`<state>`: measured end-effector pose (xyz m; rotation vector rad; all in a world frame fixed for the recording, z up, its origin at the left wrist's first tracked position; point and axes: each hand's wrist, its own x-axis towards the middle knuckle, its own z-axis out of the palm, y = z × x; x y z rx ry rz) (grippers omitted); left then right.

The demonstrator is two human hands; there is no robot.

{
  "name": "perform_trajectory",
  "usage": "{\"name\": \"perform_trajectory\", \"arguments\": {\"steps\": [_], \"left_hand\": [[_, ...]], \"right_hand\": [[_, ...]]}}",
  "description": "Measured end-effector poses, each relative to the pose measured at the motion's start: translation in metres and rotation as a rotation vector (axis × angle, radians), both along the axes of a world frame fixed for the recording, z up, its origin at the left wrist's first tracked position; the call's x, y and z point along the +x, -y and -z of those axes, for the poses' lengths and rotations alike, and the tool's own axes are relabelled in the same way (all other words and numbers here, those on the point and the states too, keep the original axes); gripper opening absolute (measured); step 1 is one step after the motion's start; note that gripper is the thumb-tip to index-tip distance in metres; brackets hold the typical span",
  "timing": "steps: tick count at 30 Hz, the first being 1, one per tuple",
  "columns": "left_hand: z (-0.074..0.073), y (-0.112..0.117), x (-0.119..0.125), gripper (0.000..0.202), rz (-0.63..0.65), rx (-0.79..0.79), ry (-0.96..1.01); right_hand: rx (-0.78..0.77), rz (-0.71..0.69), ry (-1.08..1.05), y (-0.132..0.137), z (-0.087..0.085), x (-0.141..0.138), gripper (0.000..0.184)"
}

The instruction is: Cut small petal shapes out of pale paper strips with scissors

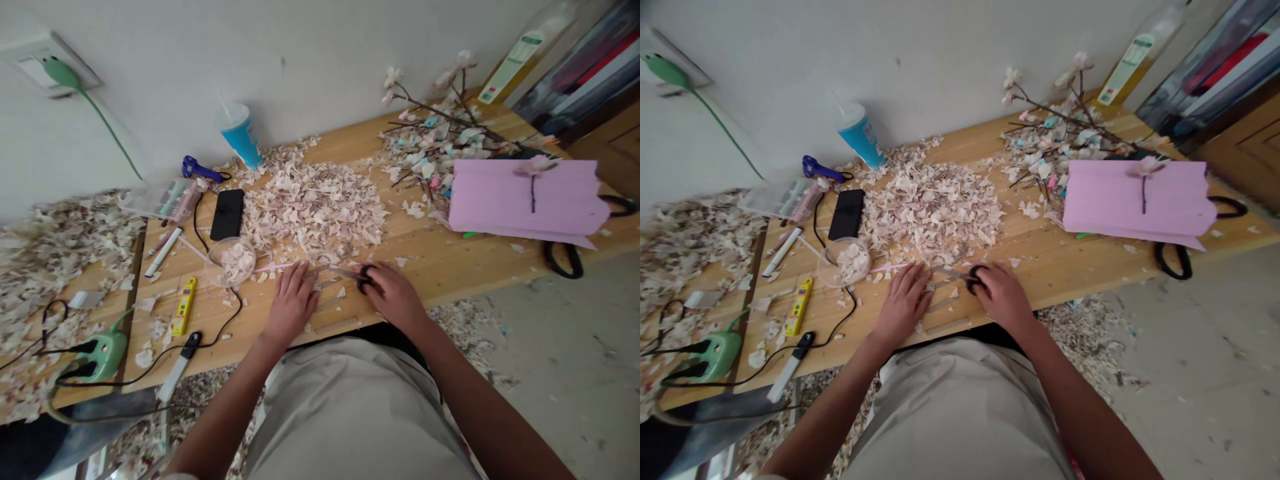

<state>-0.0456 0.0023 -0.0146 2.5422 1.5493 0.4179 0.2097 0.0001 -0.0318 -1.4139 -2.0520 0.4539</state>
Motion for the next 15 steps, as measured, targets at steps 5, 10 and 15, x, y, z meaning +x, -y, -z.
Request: {"name": "perform_trajectory", "arguments": {"steps": [5,10,15], "left_hand": [[-0.003,0.002,-0.001,0.041,0.041,-0.009,0.064],[-0.001,0.009,0.023,0.053,0.308,-0.14,0.052],[-0.007,0.023,0.022,0.049,0.532,-0.133,0.104]], "right_hand": [[0.06,0.497,-0.165,0.007,0.003,0.022,0.025],[-0.04,0.257,-0.286,0.019,-0.006,0.002,0.023],[-0.08,0.268,-0.386,0.023,-0.007,-0.017,0.029]]}}
